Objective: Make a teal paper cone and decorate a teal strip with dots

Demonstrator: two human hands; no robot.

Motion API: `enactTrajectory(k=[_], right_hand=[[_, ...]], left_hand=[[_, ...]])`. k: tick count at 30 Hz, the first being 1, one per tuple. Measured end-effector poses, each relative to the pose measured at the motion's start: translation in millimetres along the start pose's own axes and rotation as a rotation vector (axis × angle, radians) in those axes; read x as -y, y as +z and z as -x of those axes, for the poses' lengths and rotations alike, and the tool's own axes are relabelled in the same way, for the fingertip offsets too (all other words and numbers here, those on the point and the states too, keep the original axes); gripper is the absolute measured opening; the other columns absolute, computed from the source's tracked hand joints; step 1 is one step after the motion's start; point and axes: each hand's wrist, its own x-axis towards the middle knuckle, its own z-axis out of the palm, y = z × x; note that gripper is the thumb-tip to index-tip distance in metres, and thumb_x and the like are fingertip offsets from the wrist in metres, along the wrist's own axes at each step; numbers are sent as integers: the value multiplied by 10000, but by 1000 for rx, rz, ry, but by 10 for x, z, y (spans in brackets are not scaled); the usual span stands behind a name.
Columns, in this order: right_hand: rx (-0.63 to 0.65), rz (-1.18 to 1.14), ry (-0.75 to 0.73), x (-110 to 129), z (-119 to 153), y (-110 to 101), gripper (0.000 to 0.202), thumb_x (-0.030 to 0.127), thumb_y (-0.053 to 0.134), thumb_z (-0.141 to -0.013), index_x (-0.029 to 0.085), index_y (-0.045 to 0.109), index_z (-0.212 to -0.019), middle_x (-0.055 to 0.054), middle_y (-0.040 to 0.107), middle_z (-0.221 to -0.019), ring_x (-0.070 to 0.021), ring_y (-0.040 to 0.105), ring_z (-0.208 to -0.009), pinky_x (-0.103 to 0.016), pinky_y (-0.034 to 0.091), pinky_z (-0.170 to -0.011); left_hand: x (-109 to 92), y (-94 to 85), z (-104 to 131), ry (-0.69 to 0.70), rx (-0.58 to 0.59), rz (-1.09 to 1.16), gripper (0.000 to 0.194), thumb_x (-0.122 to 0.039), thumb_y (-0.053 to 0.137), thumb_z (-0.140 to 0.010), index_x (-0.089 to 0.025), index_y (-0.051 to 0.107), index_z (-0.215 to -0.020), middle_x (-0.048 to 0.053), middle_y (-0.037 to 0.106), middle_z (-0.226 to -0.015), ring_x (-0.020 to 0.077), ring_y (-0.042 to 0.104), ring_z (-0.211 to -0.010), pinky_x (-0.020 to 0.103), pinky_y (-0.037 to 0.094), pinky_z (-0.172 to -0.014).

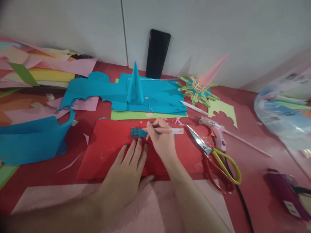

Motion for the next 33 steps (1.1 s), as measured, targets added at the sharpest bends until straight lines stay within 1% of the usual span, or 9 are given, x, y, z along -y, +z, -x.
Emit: enactTrajectory(k=[4,9,15,19,27,33], right_hand=[[-1,-6,-1,-4,-2,9,240,313,532,-809,221,417,-620,54,534,-424,-164,664,-624,-237,473,-586],[-3,0,-1,6,3,8,245,303,534,-806,222,405,-613,65,528,-417,-148,648,-559,-238,469,-584],[-11,28,-17,20,13,-6,248,290,531,-804,223,406,-600,55,519,-404,-180,671,-649,-250,473,-597],[-37,35,-10,24,14,-10,256,280,533,-799,224,393,-593,57,511,-394,-185,670,-641,-253,470,-591],[-44,38,-4,36,14,-6,257,285,534,-795,226,393,-588,57,509,-393,-186,668,-634,-260,473,-597],[-43,18,1,20,12,-1,255,286,531,-799,228,394,-592,54,508,-400,-190,669,-641,-265,479,-595]], left_hand=[[1,4,2,-6,-5,9,573,-500,366,-816,-80,540,-1164,165,530,-1236,303,444,-1158,432,357,-923],[4,5,2,-7,-7,17,571,-489,363,-821,-72,532,-1173,174,519,-1246,307,435,-1166,435,367,-917],[3,4,-3,1,4,24,581,-479,358,-826,-52,511,-1191,196,499,-1259,323,428,-1170,453,363,-922],[2,3,2,-5,11,28,579,-484,361,-824,-63,513,-1190,188,502,-1257,316,430,-1169,446,365,-922],[6,2,-3,-4,13,22,573,-485,360,-824,-65,524,-1178,177,520,-1241,312,442,-1155,439,374,-910],[1,-12,5,8,51,0,571,-484,334,-834,-81,505,-1201,171,501,-1262,308,414,-1182,440,353,-928]])
